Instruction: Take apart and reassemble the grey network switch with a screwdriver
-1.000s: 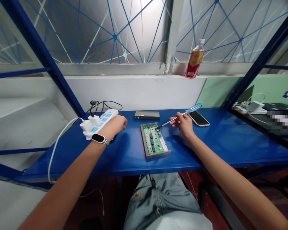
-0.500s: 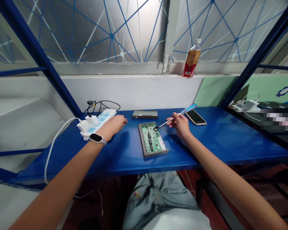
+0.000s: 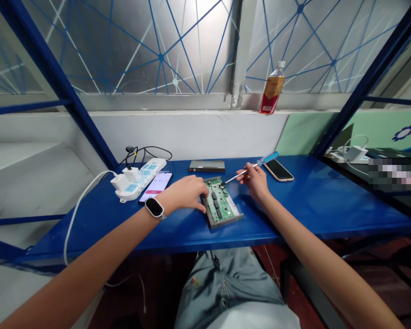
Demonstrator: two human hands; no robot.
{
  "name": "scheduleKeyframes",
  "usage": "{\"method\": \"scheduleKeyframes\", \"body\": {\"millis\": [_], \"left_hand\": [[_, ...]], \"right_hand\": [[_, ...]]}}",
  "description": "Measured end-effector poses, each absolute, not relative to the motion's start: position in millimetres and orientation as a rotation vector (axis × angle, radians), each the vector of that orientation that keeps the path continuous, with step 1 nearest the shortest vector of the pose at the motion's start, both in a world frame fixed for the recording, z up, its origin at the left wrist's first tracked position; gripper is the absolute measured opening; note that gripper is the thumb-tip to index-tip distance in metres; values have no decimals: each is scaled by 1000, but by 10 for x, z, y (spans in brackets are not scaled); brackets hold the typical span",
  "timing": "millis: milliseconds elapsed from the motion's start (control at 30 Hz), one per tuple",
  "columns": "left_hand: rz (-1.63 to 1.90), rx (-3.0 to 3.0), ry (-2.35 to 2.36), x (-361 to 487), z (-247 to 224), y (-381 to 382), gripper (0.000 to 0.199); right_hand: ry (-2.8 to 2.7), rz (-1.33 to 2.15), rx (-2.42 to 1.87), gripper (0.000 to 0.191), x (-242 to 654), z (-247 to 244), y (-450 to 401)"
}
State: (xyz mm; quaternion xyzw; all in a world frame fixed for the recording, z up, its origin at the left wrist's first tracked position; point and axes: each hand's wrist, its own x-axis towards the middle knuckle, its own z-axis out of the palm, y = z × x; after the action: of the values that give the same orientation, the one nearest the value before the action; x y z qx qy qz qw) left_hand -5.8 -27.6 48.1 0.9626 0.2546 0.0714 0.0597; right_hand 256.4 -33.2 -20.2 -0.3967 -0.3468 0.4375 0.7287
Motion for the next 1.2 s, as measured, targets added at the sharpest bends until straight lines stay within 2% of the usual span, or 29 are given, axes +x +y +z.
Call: {"method": "scheduleKeyframes", "body": {"millis": [167,333,400,567,700,933,1200], "left_hand": [[234,3006,834,318,387,-426,43],[325,2904,1085,760,221,-486,22],[392,2816,1146,821,191,-399,20],[693,2655,1088,654,119,36,14],[600,2462,941,526,-12,306,20],[795,2397,1144,430,-206,373,18],[895,2226,1370,368,-290,331,13]], "right_hand": [[-749,904,-863,38,2619,-147,-322],[-736,797,-876,41,2735,-98,-337],[-755,751,-884,43,2794,-93,-341],[-884,650,-898,47,2850,-27,-330],[-1110,615,-977,47,2730,97,-290],[-1584,402,-1099,39,2335,260,-67],[-1729,304,-1128,28,2065,210,124]]}}
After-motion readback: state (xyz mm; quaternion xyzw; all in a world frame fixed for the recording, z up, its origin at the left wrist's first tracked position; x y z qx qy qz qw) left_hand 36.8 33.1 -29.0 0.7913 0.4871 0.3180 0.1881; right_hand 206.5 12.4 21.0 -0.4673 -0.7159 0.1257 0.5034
